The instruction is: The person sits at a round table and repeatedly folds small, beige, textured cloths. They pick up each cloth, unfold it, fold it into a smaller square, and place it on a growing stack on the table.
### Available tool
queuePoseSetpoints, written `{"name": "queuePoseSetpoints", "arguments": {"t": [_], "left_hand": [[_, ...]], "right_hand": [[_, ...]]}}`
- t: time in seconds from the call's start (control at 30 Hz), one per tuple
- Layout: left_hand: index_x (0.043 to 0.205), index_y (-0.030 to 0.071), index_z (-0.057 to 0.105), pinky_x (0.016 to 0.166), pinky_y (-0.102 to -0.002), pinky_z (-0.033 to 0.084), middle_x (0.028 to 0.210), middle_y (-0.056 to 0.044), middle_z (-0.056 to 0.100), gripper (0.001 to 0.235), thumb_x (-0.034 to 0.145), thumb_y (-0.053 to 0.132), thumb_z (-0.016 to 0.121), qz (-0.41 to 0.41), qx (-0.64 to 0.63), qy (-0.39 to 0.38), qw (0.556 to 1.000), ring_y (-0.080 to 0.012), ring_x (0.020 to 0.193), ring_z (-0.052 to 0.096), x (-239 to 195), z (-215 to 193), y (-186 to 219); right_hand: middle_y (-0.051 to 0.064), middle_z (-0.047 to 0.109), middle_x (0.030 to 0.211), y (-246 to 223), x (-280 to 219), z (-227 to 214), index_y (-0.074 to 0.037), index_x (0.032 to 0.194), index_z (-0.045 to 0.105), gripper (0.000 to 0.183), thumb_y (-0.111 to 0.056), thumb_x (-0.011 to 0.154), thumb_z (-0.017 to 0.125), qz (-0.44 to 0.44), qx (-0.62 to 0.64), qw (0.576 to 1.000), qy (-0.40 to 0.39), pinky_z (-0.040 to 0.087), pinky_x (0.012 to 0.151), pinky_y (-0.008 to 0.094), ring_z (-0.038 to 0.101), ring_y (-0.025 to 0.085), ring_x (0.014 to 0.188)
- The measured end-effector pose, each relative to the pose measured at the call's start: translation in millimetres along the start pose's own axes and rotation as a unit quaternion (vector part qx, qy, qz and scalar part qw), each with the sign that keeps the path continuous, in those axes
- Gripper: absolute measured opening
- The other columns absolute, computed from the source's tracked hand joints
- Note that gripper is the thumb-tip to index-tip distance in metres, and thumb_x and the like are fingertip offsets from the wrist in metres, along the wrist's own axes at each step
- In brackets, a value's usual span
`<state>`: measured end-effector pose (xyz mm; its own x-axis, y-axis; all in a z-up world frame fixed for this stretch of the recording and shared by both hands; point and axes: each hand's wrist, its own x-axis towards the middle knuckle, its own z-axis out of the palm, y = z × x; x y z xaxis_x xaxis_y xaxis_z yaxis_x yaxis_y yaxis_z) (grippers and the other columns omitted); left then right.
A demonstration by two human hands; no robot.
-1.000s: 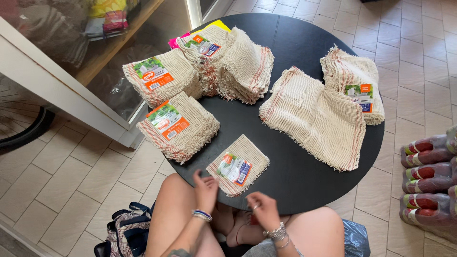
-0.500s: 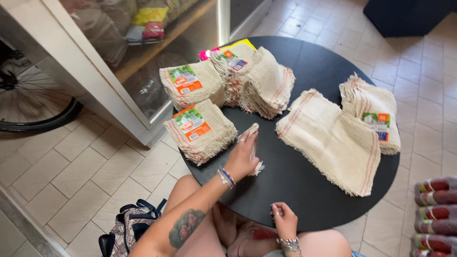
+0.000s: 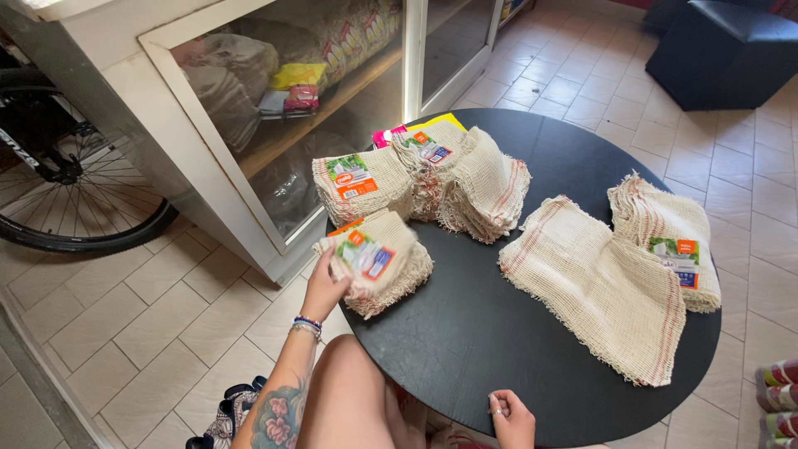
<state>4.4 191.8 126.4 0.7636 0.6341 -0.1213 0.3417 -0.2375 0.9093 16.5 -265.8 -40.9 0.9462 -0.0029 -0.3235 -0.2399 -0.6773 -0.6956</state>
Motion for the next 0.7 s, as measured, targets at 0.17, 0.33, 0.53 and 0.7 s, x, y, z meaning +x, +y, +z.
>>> {"name": "queuePoseSetpoints", "arguments": {"t": [0.17, 0.33, 0.53, 0.7], "left_hand": [[0.156, 0.012, 0.042, 0.092, -0.029, 0.050, 0.154, -0.009, 0.051, 0.086, 0.075, 0.014, 0.071, 0.076, -0.012, 0.065, 0.995, -0.0178, 0.103, 0.062, 10.9, 15.2, -63.2], [0.159, 0.012, 0.038, 0.100, -0.033, 0.047, 0.151, -0.011, 0.055, 0.091, 0.075, 0.015, 0.073, 0.066, -0.011, 0.147, 0.987, -0.0223, 0.120, 0.061, -0.1, 21.7, -52.5], [0.154, 0.008, 0.038, 0.125, -0.056, 0.000, 0.166, -0.030, 0.013, 0.076, 0.083, 0.027, 0.055, -0.036, 0.109, 0.171, 0.979, -0.0369, 0.159, 0.009, 3.2, 27.3, -18.9], [0.117, 0.016, 0.074, 0.091, -0.057, 0.042, 0.114, -0.008, 0.074, 0.035, 0.101, 0.026, 0.045, 0.145, 0.348, 0.142, 0.915, -0.0358, 0.122, 0.054, 56.2, 45.7, 18.0]], "right_hand": [[-0.008, 0.075, 0.065, 8.2, 1.5, 8.5, -0.022, 0.083, 0.078, 0.009, -0.028, 0.086, 0.071, -0.042, 0.019, 0.999, 0.027, 0.051, 0.073, 0.022, 0.067, 0.005, 0.063], [-0.010, 0.067, 0.063, 13.0, 4.2, 10.8, -0.024, 0.080, 0.077, 0.009, -0.028, 0.086, 0.072, -0.075, 0.015, 0.996, 0.038, 0.049, 0.067, 0.023, 0.059, 0.005, 0.059], [-0.010, 0.069, 0.065, 3.1, -5.0, 5.4, -0.023, 0.081, 0.076, 0.010, -0.029, 0.087, 0.070, -0.074, 0.016, 0.997, 0.025, 0.050, 0.067, 0.024, 0.062, 0.005, 0.062], [-0.008, 0.071, 0.065, 4.2, -4.4, 4.6, -0.022, 0.082, 0.076, 0.010, -0.028, 0.087, 0.071, -0.098, 0.025, 0.994, 0.028, 0.052, 0.066, 0.024, 0.064, 0.005, 0.059]]}}
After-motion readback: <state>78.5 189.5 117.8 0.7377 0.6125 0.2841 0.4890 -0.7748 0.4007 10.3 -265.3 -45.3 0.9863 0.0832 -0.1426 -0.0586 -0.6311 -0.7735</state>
